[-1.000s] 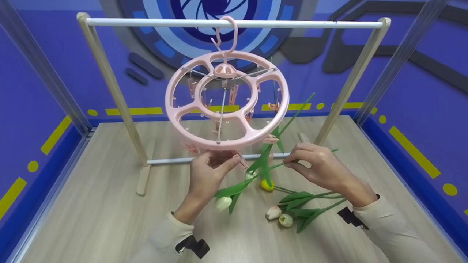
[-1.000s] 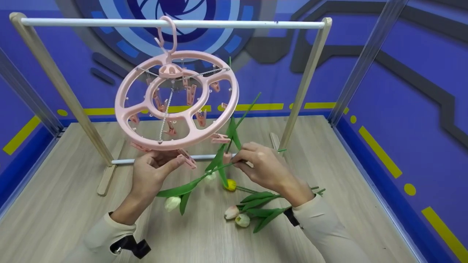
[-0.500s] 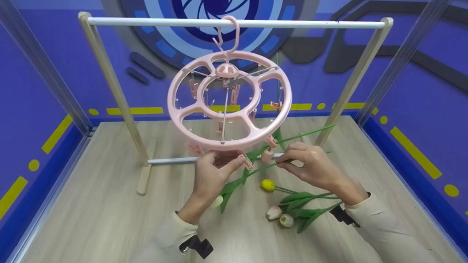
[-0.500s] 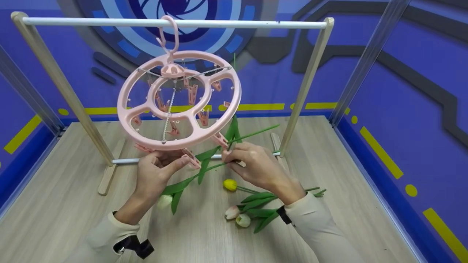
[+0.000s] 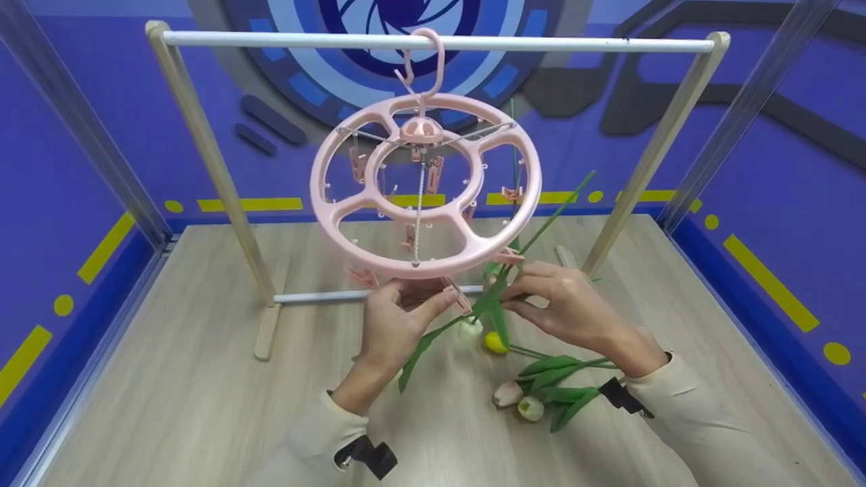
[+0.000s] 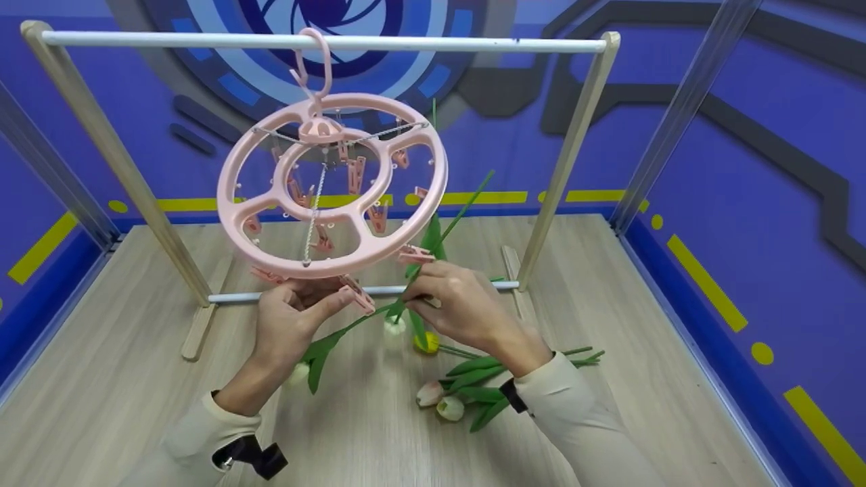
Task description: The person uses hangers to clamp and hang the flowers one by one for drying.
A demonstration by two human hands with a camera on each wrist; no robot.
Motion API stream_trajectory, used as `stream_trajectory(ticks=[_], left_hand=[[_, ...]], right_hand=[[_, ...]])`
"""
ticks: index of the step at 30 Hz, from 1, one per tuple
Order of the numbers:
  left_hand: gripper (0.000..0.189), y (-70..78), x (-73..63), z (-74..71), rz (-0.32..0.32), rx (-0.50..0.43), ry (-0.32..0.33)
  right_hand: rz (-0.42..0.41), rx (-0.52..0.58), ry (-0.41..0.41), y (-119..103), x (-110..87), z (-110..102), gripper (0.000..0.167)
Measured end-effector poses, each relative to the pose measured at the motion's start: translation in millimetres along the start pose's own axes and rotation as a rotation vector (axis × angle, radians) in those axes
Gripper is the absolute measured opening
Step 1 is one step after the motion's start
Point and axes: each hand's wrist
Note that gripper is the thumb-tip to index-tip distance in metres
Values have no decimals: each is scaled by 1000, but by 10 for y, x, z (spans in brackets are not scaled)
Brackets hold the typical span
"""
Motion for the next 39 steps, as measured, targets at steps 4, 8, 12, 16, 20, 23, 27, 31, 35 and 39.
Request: stream_trajectory(ticks=[4,8,12,16,20,23,27,31,35,39], left_hand=[[29,4,3,4,1,-11,-4],[28,5,6,8,4,-23,-10],[28,4,6,11,-6,-47,-13],[27,2,7,15,-21,-70,-13],[26,-2,5,14,-26,-73,-7],[26,-9,6,12,-19,-65,-5],[27,-24,5,9,-6,-56,-2],[27,-35,-3,6,-15,-52,0],[30,-38,-14,-23,-34,-49,-22],[32,-76,-36,-101,-48,-48,-34]], right_hand=[[-13,-3,5,-11,19,16,21],[-25,-1,7,-21,41,29,23],[-25,3,8,-30,61,42,23],[-41,-3,13,-42,87,58,24],[-43,2,6,-58,104,69,24],[-36,11,-2,-63,106,76,24],[-39,14,-2,-63,108,79,24],[-59,9,5,-63,111,77,26],[-69,0,5,-56,105,74,26],[-57,-8,4,-42,94,60,26]])
Point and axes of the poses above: each hand's wrist, its own x-axis towards the middle knuckle, its own z-axis out of the palm, y = z × x, and after that the axes turned 5 degrees about z, right-handed
